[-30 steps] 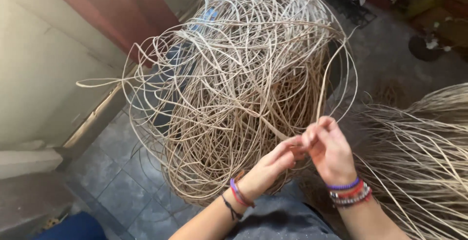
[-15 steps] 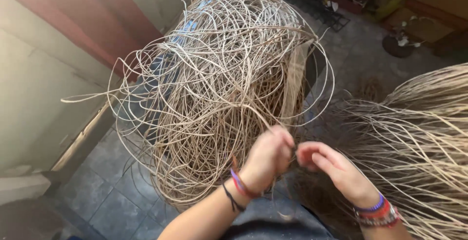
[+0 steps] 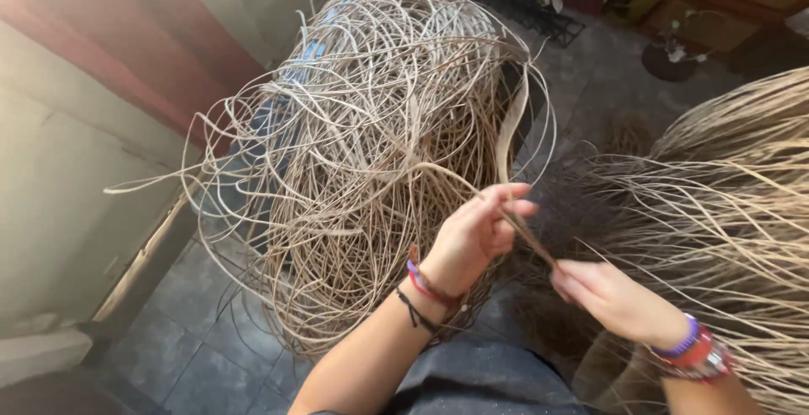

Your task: Weaving and tying natural fibers onto a circular frame to create a decorative furniture piece

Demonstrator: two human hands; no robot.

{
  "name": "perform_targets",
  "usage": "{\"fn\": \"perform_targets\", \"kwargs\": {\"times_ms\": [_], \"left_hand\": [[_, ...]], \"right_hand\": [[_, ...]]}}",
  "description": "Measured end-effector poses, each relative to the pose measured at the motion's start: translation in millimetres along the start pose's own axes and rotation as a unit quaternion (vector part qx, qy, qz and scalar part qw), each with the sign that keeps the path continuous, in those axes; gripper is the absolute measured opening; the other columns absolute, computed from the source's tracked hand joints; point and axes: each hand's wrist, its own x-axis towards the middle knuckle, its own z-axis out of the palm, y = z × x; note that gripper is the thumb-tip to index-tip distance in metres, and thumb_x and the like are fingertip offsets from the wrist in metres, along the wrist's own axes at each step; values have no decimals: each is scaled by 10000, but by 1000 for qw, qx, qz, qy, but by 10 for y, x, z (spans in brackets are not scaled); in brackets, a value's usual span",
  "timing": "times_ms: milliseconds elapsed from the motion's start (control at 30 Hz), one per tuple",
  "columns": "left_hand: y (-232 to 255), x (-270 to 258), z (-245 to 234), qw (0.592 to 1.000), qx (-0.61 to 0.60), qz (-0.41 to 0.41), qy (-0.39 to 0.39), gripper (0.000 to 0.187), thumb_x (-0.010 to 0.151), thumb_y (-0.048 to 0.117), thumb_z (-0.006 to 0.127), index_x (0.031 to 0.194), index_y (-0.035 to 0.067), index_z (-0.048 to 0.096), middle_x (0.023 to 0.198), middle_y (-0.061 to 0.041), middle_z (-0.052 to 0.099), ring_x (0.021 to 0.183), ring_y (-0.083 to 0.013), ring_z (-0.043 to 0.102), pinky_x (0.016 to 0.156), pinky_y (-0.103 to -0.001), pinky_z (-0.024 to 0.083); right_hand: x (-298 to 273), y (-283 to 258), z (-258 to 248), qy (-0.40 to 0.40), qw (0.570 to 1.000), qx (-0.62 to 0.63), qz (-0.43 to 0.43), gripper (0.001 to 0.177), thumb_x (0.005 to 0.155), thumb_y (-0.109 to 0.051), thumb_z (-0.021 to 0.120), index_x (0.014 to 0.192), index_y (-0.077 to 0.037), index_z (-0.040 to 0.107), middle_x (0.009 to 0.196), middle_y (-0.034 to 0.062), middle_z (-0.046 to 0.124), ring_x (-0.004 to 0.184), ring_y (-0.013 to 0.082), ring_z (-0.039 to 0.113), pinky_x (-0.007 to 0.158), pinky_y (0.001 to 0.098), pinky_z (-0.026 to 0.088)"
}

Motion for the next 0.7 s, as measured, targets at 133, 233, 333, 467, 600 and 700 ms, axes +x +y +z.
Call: {"fn": "perform_targets", "kwargs": {"times_ms": [133,233,333,467,600,700], "left_hand": [[-176,-32,126,997,51,38,41,263,1081,354,482,897,169,511,706,28,480,532,-64,369,468,-192,246],[-626,-185,101,806,536,235,-89,200,842,-78,620,920,106,605,895,-47,597,826,-199,560,762,-315,455],[-1037,-376,235,917,377,-129,-31,336,1142,283,412,892,135,582,734,-13,608,574,-103,524,532,-252,445],[-1024,-329,166,891,427,-87,-127,220,929,174,515,1121,91,584,967,-54,584,861,-163,538,812,-324,465],[-394,-154,415,992,7,-117,47,721,745,2,508,1462,2,430,1379,-236,576,602,-163,641,539,-232,527],[-623,-61,60,999,-42,-15,-4,322,1042,325,539,1227,70,607,822,-20,629,601,-98,408,588,-238,346]], "right_hand": [[-226,263,-21,-10,999,-30,5,286,996,-352,486,868,-197,689,807,-70,759,768,99,700,800,254,538],[-199,-56,-11,27,981,182,-59,465,934,-257,620,1372,-104,589,1335,35,709,1256,118,656,1133,310,469],[8,-323,63,102,900,424,4,623,946,-155,538,1553,-107,405,1404,169,682,1313,264,662,1101,394,522],[-4,-378,120,163,932,322,-21,299,1029,-188,453,1189,-50,665,817,27,607,716,118,545,659,246,422],[-457,-95,282,187,976,100,42,340,1040,-271,435,804,-163,654,699,-3,597,673,151,572,733,313,462],[-824,235,448,123,987,103,-18,331,1032,-270,447,803,-158,659,712,-27,654,658,123,596,705,278,495]]}}
